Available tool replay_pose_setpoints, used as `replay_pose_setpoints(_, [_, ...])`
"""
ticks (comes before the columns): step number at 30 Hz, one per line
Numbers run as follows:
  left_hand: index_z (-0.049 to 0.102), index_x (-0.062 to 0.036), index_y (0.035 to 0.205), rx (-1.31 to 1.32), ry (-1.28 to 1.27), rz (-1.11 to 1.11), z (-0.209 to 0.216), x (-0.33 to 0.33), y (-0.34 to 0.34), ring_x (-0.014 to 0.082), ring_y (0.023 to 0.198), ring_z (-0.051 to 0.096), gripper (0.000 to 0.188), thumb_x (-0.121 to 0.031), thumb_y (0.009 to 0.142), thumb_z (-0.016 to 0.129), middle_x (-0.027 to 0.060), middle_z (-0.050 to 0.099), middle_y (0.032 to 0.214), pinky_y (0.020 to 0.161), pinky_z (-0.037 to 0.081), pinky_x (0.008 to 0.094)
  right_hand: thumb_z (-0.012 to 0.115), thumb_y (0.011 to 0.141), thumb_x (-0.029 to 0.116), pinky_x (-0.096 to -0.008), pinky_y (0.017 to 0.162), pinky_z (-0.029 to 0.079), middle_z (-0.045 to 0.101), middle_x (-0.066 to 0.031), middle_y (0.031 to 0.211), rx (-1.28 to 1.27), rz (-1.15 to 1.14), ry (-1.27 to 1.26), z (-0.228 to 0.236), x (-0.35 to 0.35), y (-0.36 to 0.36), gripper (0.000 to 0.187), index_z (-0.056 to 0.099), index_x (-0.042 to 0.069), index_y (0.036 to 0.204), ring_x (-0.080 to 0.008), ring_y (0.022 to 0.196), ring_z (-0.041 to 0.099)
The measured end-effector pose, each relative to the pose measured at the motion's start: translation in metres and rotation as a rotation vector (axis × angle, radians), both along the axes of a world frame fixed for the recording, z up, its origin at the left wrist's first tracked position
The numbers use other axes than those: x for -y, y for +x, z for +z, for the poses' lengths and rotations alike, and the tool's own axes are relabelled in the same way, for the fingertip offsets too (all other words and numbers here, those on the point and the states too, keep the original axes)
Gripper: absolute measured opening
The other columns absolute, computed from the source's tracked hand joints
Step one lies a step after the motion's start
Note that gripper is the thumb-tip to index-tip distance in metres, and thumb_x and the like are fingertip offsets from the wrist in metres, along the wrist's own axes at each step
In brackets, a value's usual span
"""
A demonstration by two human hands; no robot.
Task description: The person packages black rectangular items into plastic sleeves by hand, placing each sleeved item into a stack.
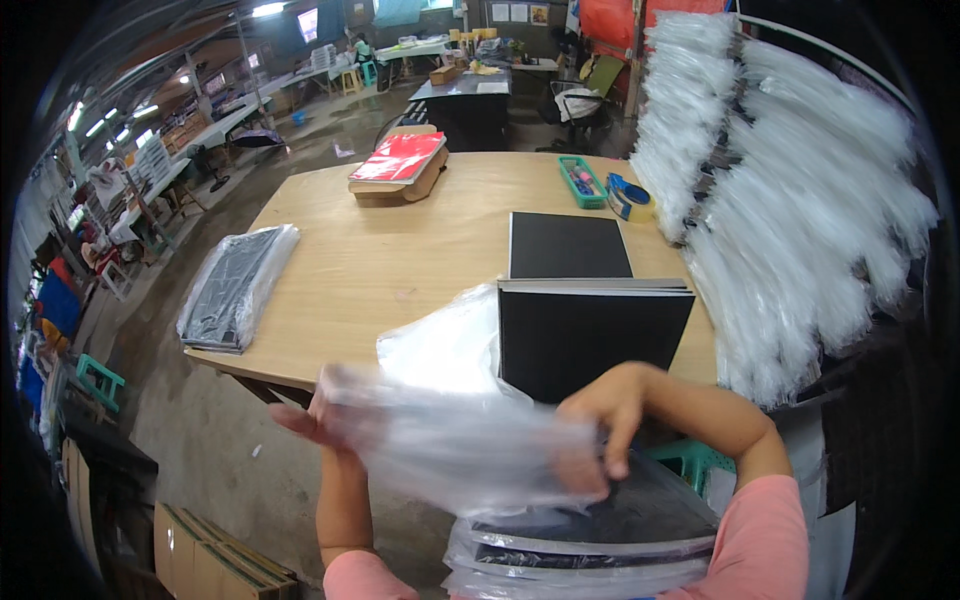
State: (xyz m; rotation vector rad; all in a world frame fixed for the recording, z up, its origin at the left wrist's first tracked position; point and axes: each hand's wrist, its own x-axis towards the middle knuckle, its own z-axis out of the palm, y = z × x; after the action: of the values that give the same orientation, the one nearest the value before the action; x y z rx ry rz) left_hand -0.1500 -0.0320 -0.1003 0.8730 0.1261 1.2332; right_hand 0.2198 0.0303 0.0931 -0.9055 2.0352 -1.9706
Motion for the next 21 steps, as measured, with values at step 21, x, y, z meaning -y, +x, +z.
replay_pose_setpoints(21, [0.054, -0.0191, 0.125, -1.481, 0.524, 1.184, 0.162, -0.050, 0.217, 0.0224, 0.054, 0.047, 0.054, -0.005, 0.075, 0.067, 0.0098, 0.050, 0.082, 0.051, 0.040, 0.0312, 0.059, 0.075, 0.002, -0.0288, 0.056, 0.042, 0.053, -0.0073, 0.068, -0.266, -2.553, 0.598, -0.055, 0.023, 0.168, 0.007, 0.063, -0.003, 0.078, -0.0165, 0.062, 0.052])
